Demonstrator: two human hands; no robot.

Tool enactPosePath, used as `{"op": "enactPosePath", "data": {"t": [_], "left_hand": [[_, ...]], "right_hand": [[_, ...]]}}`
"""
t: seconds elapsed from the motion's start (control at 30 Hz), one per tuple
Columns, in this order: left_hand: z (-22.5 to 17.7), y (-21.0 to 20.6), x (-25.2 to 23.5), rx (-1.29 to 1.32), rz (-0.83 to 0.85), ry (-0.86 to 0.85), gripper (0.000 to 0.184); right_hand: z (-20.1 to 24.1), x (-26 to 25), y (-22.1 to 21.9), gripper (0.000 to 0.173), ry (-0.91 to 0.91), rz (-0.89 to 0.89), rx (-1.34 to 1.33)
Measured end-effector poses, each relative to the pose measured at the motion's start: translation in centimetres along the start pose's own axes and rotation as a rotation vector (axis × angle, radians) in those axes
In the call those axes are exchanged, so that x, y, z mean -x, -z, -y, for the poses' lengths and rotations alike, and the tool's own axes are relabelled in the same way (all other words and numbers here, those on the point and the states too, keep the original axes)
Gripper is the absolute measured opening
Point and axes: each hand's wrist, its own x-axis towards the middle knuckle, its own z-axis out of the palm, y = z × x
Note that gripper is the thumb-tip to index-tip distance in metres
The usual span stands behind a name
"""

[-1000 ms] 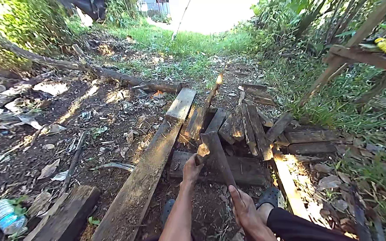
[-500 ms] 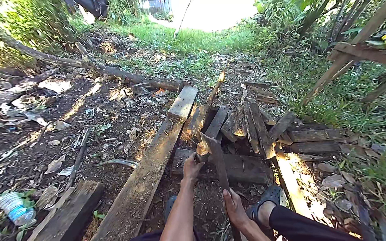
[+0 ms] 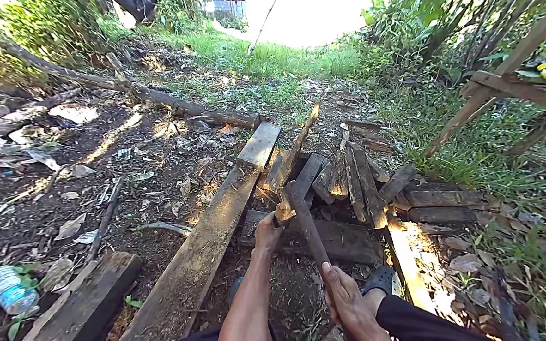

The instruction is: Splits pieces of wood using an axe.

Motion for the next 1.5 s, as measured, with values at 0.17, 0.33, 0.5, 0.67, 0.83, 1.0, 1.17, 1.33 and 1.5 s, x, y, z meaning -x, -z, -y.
{"op": "enactPosePath", "data": {"t": [0.17, 0.33, 0.5, 0.67, 0.83, 1.0, 1.17, 1.33, 1.5], "left_hand": [[0.1, 0.4, -0.1, -0.04, 0.033, 0.011, 0.051], [0.1, 0.0, -0.8, -0.032, 0.046, 0.015, 0.05], [0.1, 0.1, -1.1, -0.025, 0.058, 0.016, 0.05], [0.0, 0.1, -1.2, -0.031, 0.051, 0.024, 0.051], [0.6, -0.1, -0.9, -0.02, 0.046, 0.031, 0.053], [-0.8, 0.2, -1.4, -0.042, 0.098, -0.002, 0.052], [-0.5, -0.4, -0.7, -0.018, 0.094, -0.016, 0.048], [-7.8, 5.1, -2.5, 0.026, 0.082, -0.051, 0.043], [-17.8, 16.4, -8.2, 0.102, -0.065, -0.496, 0.081]], "right_hand": [[5.0, 2.7, 1.0, 0.055, -0.078, 0.035, -0.125], [4.8, 2.9, 0.5, 0.067, 0.319, -0.155, -0.057], [7.8, 2.8, 0.7, 0.061, 0.736, -0.203, -0.23], [11.3, 0.4, 1.4, 0.055, 1.181, -0.152, -0.429], [1.3, -1.7, -0.6, 0.066, 0.545, -0.323, 0.016], [-3.6, -4.3, -0.9, 0.076, -0.019, -0.168, 0.106], [-3.3, -3.0, -0.6, 0.07, -0.014, -0.153, 0.006], [1.6, -1.0, 0.7, 0.077, 0.107, -0.204, -0.035], [9.2, 0.2, 3.5, 0.073, 0.553, -0.335, -0.179]]}}
